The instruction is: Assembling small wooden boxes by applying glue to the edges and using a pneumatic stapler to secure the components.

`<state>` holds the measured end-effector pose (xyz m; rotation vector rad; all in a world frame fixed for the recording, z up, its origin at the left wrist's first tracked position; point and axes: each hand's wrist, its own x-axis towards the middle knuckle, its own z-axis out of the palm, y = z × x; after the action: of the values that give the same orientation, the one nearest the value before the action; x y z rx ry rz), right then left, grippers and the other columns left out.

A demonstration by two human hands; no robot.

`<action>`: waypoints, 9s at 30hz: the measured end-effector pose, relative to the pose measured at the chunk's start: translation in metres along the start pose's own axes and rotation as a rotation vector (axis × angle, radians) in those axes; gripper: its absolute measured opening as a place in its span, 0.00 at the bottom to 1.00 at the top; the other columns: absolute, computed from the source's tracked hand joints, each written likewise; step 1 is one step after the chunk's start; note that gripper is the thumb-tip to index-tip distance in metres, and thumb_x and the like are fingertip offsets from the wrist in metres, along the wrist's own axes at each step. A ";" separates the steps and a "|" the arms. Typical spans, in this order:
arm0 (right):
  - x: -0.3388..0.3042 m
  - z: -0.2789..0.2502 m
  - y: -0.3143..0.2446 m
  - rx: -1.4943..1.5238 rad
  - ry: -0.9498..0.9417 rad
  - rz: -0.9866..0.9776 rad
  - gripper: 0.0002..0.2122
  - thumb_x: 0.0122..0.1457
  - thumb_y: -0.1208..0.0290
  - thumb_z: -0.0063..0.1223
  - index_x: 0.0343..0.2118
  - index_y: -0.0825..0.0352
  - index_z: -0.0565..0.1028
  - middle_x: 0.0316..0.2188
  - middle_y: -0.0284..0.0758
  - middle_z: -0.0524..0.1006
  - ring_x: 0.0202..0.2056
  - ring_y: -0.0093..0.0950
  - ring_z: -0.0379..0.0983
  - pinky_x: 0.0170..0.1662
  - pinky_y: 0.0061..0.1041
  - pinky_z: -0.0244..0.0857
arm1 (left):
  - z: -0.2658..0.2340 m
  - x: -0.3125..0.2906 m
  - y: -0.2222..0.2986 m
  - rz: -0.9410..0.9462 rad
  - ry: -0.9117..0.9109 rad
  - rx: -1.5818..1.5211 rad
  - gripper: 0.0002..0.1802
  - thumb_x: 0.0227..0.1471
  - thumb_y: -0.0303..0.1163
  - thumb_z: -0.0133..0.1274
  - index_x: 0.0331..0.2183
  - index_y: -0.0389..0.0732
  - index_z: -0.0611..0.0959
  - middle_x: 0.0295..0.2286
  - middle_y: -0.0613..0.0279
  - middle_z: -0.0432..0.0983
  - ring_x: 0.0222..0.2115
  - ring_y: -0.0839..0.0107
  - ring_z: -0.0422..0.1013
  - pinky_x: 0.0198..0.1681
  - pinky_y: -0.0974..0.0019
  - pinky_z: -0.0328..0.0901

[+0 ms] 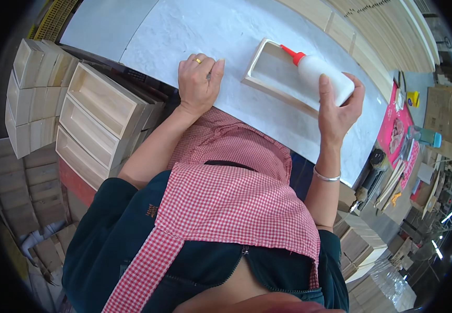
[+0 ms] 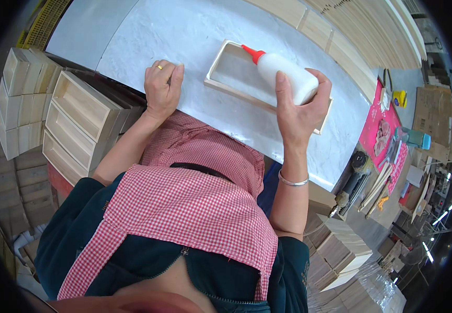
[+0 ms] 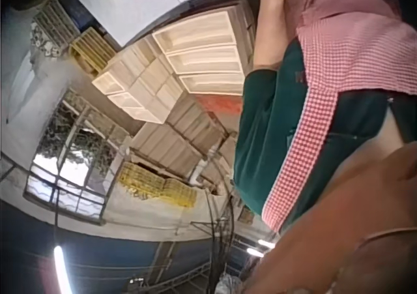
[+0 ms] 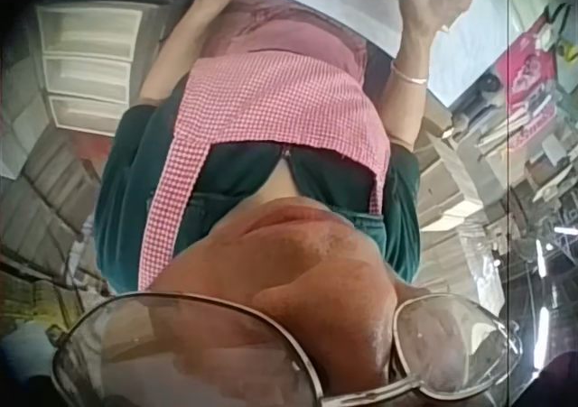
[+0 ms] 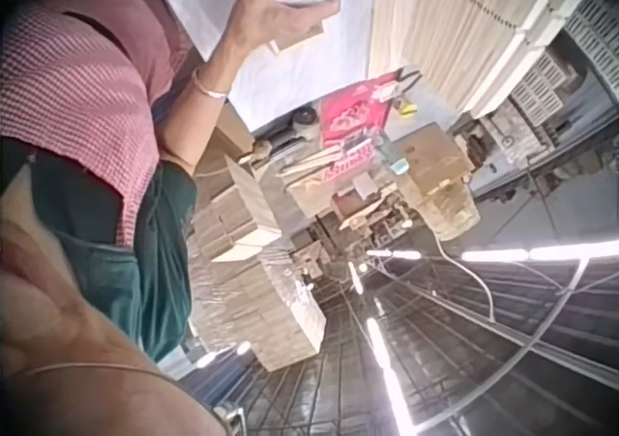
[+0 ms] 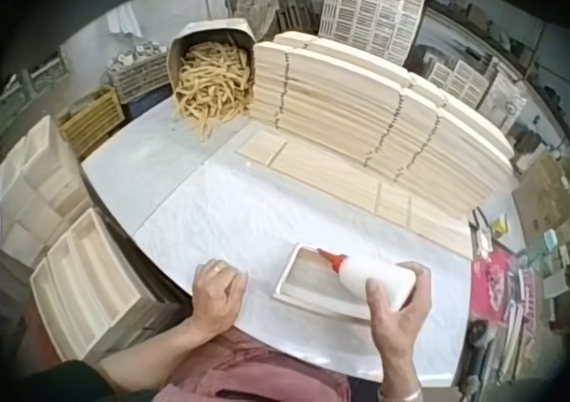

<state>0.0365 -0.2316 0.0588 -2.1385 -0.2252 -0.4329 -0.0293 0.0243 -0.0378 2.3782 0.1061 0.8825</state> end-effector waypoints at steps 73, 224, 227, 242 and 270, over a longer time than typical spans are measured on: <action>-0.077 -0.024 -0.021 0.277 -0.101 0.177 0.21 0.54 0.68 0.67 0.47 0.67 0.69 0.37 0.40 0.75 0.32 0.29 0.74 0.30 0.23 0.71 | 0.003 -0.008 -0.012 0.081 0.004 0.033 0.17 0.57 0.38 0.57 0.20 0.42 0.75 0.22 0.68 0.72 0.26 0.66 0.64 0.36 0.64 0.58; 0.053 -0.055 0.054 -0.480 -0.627 -0.702 0.30 0.51 0.64 0.67 0.59 0.58 0.72 0.52 0.37 0.77 0.47 0.36 0.76 0.52 0.30 0.72 | -0.008 0.012 0.055 0.100 -0.159 0.076 0.10 0.47 0.39 0.65 0.31 0.45 0.90 0.30 0.70 0.82 0.32 0.70 0.70 0.40 0.62 0.58; 0.064 -0.055 0.035 -0.381 -0.853 -0.589 0.32 0.50 0.59 0.65 0.57 0.68 0.70 0.54 0.47 0.74 0.52 0.43 0.73 0.56 0.35 0.67 | -0.008 0.011 0.056 0.110 -0.163 0.079 0.10 0.47 0.39 0.65 0.31 0.45 0.90 0.29 0.70 0.82 0.32 0.70 0.70 0.41 0.62 0.58; 0.056 -0.041 0.053 -0.375 -0.955 -0.427 0.39 0.45 0.61 0.68 0.60 0.73 0.64 0.58 0.49 0.69 0.57 0.44 0.68 0.62 0.34 0.61 | -0.014 0.016 0.067 0.077 -0.223 0.040 0.08 0.46 0.32 0.67 0.32 0.42 0.90 0.29 0.67 0.82 0.33 0.70 0.72 0.41 0.64 0.62; -0.031 -0.138 0.108 -0.549 -0.269 -0.072 0.03 0.53 0.76 0.56 0.25 0.69 0.76 0.23 0.39 0.75 0.23 0.40 0.70 0.31 0.35 0.65 | -0.014 0.043 0.062 0.140 -0.424 0.072 0.05 0.46 0.28 0.64 0.28 0.39 0.86 0.27 0.63 0.79 0.32 0.63 0.70 0.43 0.60 0.62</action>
<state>0.0122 -0.4066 0.0364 -2.7378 -0.3683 -0.2637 -0.0125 -0.0080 0.0293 2.6096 -0.2017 0.4220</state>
